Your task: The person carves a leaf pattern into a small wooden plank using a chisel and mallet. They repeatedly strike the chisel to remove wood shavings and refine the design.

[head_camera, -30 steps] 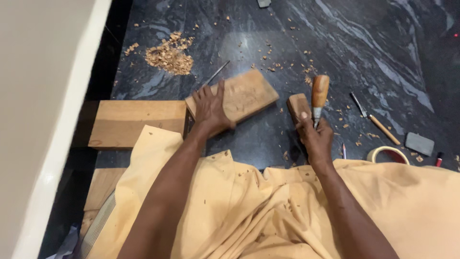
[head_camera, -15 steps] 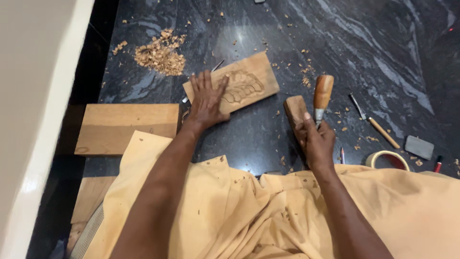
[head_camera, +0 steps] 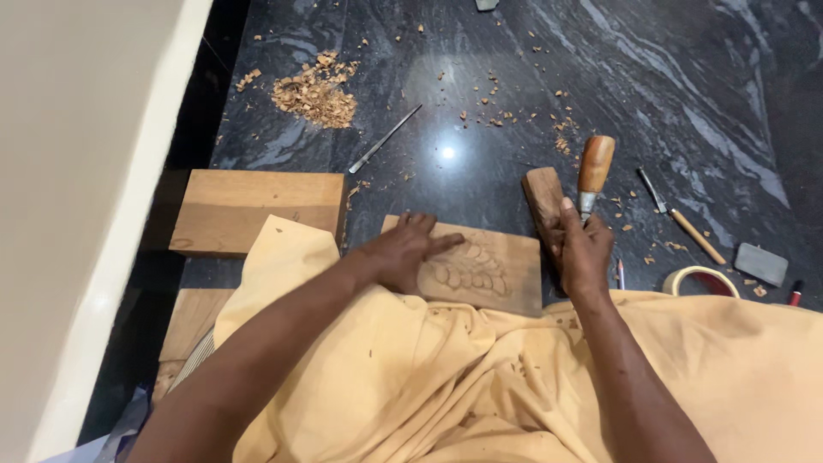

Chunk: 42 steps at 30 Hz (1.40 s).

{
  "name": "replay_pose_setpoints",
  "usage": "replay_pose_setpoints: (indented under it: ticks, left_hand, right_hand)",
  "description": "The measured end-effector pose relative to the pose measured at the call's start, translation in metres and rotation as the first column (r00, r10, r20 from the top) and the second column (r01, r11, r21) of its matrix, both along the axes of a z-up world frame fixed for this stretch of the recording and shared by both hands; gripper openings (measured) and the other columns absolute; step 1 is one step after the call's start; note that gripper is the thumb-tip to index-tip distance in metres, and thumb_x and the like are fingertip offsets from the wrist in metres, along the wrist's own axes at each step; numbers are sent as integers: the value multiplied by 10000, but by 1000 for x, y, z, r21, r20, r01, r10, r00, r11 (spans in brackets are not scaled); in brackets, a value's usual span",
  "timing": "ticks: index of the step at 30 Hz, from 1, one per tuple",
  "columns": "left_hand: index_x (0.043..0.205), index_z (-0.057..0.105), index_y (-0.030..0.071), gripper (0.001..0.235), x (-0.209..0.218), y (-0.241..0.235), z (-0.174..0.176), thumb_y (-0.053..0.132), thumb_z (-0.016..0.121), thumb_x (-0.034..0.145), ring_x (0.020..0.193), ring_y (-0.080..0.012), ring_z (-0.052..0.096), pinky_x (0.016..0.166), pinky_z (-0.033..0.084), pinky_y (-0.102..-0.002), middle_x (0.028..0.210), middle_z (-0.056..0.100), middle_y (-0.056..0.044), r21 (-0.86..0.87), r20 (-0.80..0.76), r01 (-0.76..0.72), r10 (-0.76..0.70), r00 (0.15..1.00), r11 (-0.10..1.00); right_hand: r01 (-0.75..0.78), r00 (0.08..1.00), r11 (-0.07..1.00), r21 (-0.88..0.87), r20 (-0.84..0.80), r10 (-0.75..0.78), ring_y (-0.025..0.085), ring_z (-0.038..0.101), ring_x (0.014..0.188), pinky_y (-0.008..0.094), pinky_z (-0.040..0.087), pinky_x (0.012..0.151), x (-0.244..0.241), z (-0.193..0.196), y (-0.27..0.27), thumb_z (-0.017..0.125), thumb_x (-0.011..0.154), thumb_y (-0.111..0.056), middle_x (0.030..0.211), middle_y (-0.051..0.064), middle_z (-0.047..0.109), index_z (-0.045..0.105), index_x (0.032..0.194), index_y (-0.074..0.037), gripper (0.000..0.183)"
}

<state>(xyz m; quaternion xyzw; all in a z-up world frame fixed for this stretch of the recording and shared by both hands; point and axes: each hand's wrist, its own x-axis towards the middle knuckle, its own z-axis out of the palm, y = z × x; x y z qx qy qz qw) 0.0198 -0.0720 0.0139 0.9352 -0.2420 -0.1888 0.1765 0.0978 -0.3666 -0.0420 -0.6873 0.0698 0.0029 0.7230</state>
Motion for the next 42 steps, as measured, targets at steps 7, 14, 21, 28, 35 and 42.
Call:
replay_pose_setpoints:
  ticks: [7,14,21,28,35,42]
  left_hand:
    - [1562,367,232,1289,91,44,-38,379,999,449,1367,-455,356,1209,122,-657,1378,426,-278,91,227,-321,294,928,943]
    - [1602,310,223,1253,122,64,-48,362,976,550,1510,-510,147,1242,63,-632,1588,223,-345,107,167,-542,522,836,834]
    - [1608,243,253,1353,39,29,-33,386,1007,499,1526,-501,110,1250,51,-614,1615,135,-359,151,79,-288,279,957,946]
    - [1603,269,293,1350,10,22,-18,232,1021,484,1559,-453,77,1263,94,-584,1657,104,-300,173,-2,-399,406,914,900]
    - [1629,215,239,1199,-1,18,-40,51,885,652,1571,-412,48,1245,137,-559,1698,29,-270,288,141,-430,406,903,856]
    - [1598,48,-78,974,-18,-18,-53,40,659,849,1517,-482,-11,1203,62,-565,1658,-27,-334,394,190,-446,404,895,803]
  right_hand:
    - [17,1000,1000,19,-22,-16,64,492,510,226,380,451,-2,6,0,659,1032,-314,749,50,655,607,943,-28,304]
    - [72,994,994,77,-93,-65,61,499,531,227,387,450,6,-2,-5,679,1031,-310,794,66,657,572,946,-44,300]
    - [25,997,999,45,-68,-22,73,490,521,233,377,455,9,-12,-4,696,1021,-299,752,61,649,607,906,-39,298]
    - [-65,993,986,-151,-112,48,88,507,498,250,387,448,-3,-15,0,790,865,-173,677,11,606,592,840,-80,220]
    - [-230,971,898,-375,-145,189,110,527,489,279,414,446,-18,-6,19,880,776,-165,645,16,590,534,826,-102,355]
    - [-287,958,829,-479,-166,235,97,591,530,263,479,471,-13,-18,23,895,739,-124,680,22,654,530,794,-92,370]
